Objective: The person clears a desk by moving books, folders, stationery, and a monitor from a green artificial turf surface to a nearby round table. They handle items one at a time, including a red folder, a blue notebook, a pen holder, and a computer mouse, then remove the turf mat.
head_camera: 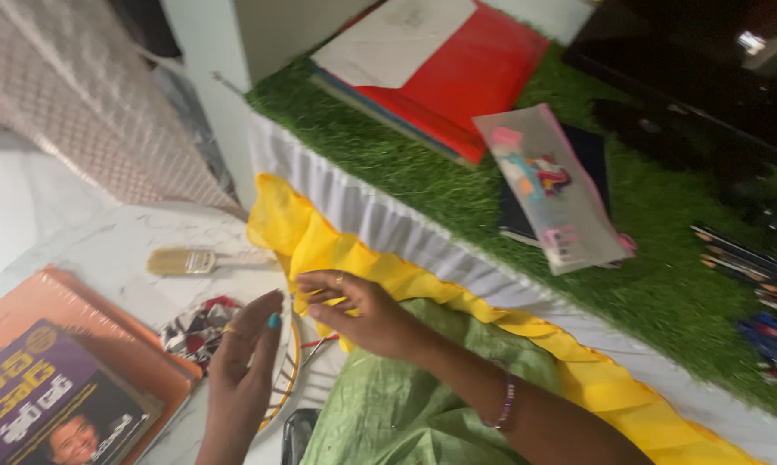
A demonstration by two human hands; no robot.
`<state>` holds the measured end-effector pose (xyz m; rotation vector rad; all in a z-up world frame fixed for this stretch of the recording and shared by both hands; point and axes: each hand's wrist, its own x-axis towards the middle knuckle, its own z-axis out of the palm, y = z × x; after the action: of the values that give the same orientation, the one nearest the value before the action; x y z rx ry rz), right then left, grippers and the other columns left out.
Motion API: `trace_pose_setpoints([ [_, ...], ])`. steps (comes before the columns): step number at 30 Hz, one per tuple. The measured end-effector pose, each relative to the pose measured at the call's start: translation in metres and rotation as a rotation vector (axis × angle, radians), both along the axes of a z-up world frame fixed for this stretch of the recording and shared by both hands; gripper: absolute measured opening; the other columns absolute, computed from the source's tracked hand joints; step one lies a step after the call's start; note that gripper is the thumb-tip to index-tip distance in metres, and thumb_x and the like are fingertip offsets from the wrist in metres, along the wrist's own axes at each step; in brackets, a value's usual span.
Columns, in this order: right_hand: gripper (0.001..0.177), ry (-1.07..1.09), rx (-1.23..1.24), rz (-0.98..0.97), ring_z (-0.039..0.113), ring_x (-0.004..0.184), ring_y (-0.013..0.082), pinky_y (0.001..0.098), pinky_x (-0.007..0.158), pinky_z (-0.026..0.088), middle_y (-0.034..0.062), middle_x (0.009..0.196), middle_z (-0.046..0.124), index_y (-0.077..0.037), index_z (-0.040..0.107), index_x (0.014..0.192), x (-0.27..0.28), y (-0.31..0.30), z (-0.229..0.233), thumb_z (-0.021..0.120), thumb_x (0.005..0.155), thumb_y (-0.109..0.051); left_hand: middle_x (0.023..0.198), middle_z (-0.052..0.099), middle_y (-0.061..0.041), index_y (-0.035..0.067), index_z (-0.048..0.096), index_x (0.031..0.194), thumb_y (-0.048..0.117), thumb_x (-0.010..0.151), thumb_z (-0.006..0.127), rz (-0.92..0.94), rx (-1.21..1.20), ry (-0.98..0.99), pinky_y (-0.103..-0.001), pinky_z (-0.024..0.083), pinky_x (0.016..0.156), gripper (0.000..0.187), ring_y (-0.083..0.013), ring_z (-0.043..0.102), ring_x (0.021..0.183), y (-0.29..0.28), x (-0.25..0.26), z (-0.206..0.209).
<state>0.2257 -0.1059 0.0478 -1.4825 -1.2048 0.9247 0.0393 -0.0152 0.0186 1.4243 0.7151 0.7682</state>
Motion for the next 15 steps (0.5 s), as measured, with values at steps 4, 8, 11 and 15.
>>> trace_pose_setpoints([
  [4, 0.039, -0.16, 0.075, -0.165, 0.068, 0.12, 0.0154, 0.0336, 0.1, 0.056, 0.0049, 0.137, 0.067, -0.009, 0.06, 0.138, 0.049, -0.055, 0.03, 0.065, 0.1, -0.018, 0.13, 0.069, -0.007, 0.0, 0.061, 0.133, 0.01, 0.099, 0.057, -0.161, 0.028, -0.118, -0.029, 0.047, 0.104, 0.035, -0.0136, 0.062, 0.121, -0.026, 0.057, 0.014],
  [8, 0.037, -0.39, 0.157, -0.371, 0.067, 0.122, 0.0172, 0.0341, 0.1, 0.054, 0.0071, 0.136, 0.069, -0.009, 0.063, 0.136, 0.102, -0.111, 0.065, 0.066, 0.1, -0.018, 0.126, 0.07, -0.008, -0.002, 0.062, 0.13, 0.008, 0.101, 0.056, -0.363, -0.098, -0.245, -0.031, 0.049, 0.103, 0.031, -0.0166, 0.064, 0.118, -0.057, 0.116, 0.024],
  [11, 0.037, -0.591, 0.198, -0.6, 0.068, 0.119, 0.0196, 0.0343, 0.099, 0.053, 0.0094, 0.131, 0.072, -0.007, 0.066, 0.132, 0.137, -0.147, 0.086, 0.069, 0.098, -0.02, 0.127, 0.068, -0.009, -0.001, 0.059, 0.133, 0.009, 0.102, 0.056, -0.493, -0.207, -0.317, -0.032, 0.05, 0.103, 0.033, -0.0181, 0.063, 0.12, -0.075, 0.16, 0.028],
  [15, 0.039, -0.876, 0.109, -0.807, 0.068, 0.114, 0.0259, 0.035, 0.095, 0.053, 0.0144, 0.127, 0.071, -0.005, 0.068, 0.13, 0.184, -0.178, 0.096, 0.072, 0.096, -0.024, 0.133, 0.063, -0.004, 0.005, 0.055, 0.138, 0.016, 0.099, 0.057, -0.551, -0.209, -0.258, -0.032, 0.05, 0.094, 0.04, -0.0159, 0.063, 0.119, -0.091, 0.215, 0.032],
])
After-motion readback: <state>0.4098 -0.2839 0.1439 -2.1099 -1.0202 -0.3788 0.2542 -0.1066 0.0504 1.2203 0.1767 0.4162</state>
